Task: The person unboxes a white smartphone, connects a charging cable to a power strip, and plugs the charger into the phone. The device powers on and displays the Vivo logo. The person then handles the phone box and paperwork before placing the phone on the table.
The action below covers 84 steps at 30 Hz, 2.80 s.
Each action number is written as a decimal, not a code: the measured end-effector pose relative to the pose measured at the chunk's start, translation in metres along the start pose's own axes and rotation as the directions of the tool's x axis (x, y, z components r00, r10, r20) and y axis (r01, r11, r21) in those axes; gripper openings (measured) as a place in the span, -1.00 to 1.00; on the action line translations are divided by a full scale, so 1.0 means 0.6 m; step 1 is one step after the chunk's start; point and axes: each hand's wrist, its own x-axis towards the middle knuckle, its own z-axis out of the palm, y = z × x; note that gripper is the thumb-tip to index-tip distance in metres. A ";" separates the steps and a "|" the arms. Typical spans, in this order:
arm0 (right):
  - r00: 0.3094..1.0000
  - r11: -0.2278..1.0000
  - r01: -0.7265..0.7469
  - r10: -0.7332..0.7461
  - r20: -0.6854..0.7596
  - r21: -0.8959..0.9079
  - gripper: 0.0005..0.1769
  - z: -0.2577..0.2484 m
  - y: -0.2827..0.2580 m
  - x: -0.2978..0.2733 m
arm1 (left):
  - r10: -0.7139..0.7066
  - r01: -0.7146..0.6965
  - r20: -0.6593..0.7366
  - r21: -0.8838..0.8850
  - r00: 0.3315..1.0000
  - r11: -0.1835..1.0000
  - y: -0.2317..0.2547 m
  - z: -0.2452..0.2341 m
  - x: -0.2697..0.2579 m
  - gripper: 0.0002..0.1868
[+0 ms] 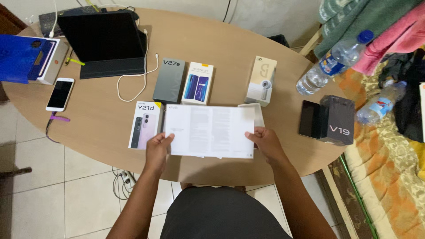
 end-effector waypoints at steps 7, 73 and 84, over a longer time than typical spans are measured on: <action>0.998 0.998 -0.063 0.063 -0.007 -0.029 -0.79 0.003 0.055 -0.004 | -0.066 0.067 -0.009 0.023 0.998 0.998 -0.034 -0.004 -0.015 -0.79; 0.860 0.744 0.380 -0.503 -0.088 -0.549 -0.56 -0.070 0.104 -0.016 | 0.174 -0.380 0.414 0.489 0.893 0.785 -0.133 0.360 0.000 -0.43; 0.871 0.356 0.405 -0.430 0.237 -0.842 -0.42 -0.101 0.130 0.091 | 0.317 -0.522 0.449 0.828 0.835 0.202 -0.182 0.424 0.030 -0.52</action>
